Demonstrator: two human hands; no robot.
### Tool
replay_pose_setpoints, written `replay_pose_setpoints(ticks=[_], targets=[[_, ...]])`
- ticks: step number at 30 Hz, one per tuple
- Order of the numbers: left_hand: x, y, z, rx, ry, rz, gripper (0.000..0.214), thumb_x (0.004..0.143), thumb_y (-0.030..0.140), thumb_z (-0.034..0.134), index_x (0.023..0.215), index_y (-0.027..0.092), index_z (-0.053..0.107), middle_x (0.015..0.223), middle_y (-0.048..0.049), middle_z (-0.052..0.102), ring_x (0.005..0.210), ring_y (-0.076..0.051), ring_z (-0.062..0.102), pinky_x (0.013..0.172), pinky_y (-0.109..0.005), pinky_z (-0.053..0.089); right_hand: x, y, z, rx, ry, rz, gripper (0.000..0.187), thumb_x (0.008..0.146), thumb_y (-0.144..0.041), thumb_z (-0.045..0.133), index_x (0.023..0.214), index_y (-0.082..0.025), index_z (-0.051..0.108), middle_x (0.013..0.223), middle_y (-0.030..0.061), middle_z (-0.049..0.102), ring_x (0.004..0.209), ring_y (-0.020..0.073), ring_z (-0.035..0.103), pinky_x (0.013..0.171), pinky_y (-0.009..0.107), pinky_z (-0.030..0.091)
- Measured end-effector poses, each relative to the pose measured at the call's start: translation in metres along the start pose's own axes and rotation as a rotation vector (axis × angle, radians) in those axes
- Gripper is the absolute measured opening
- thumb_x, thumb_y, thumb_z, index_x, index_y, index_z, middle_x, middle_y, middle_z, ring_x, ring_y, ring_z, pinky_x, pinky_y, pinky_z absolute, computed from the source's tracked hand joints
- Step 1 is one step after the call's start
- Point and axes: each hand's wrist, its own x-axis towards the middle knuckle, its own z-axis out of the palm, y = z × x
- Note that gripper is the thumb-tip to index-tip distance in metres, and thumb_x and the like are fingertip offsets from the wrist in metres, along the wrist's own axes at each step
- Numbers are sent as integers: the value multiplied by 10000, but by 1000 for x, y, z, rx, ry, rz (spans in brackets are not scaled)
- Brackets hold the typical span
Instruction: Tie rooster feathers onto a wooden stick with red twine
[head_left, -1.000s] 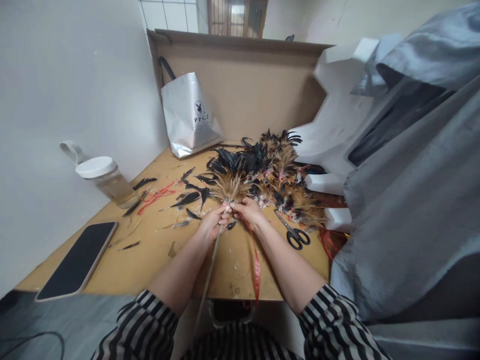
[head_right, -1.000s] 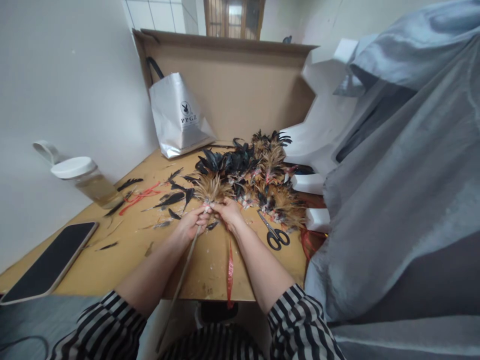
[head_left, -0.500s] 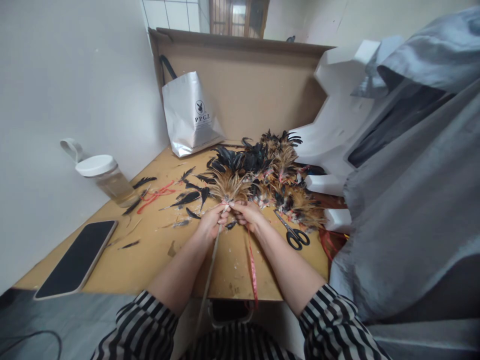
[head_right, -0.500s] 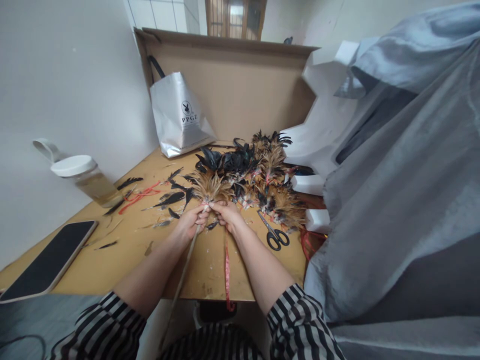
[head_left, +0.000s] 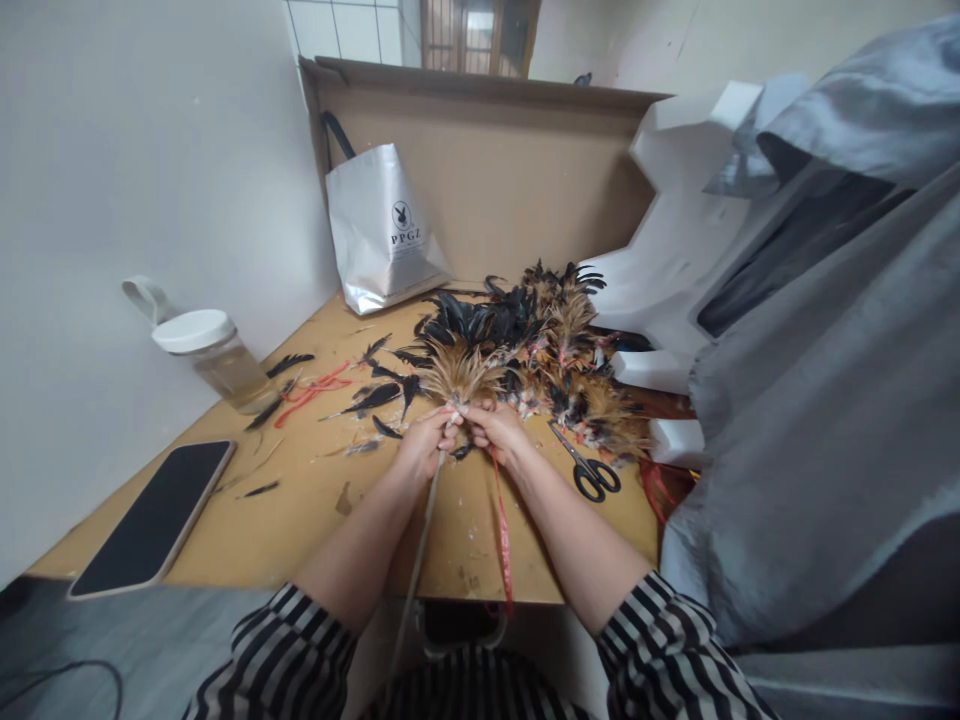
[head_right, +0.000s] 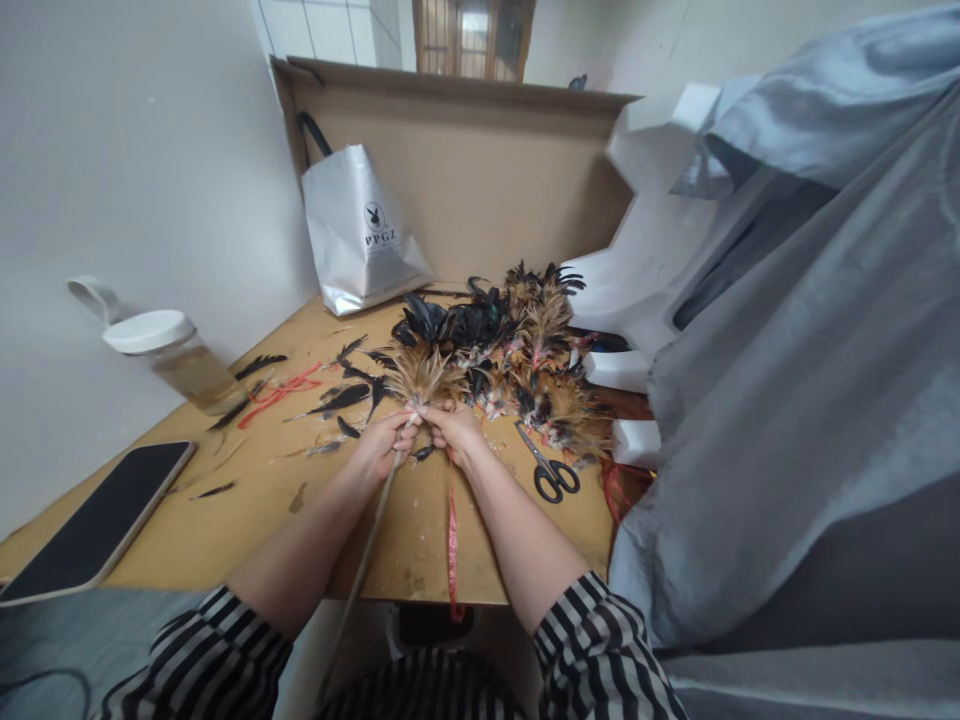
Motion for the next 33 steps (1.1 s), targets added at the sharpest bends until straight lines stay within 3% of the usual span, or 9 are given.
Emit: replay_pose_setpoints(ticks=[13,33], targets=[[-2,2,2,17,13,18,57,689,56,529,665,105,512,535,21,479,343,-1,306,290,-105,152,-1,1,-2,18,-11,27,461,466,-268,794,594,-193,357,386,-116,385,326,0,181,333,161,63],[-2,-1,-1,138,8,154,216,626,242,698,620,104,532,528,31,468,358,-3,299,313,-136,143,0,1,0,-202,28,-35,384,526,-418,759,583,-174,469,351,-109,324,304,17,184,315,186,95]])
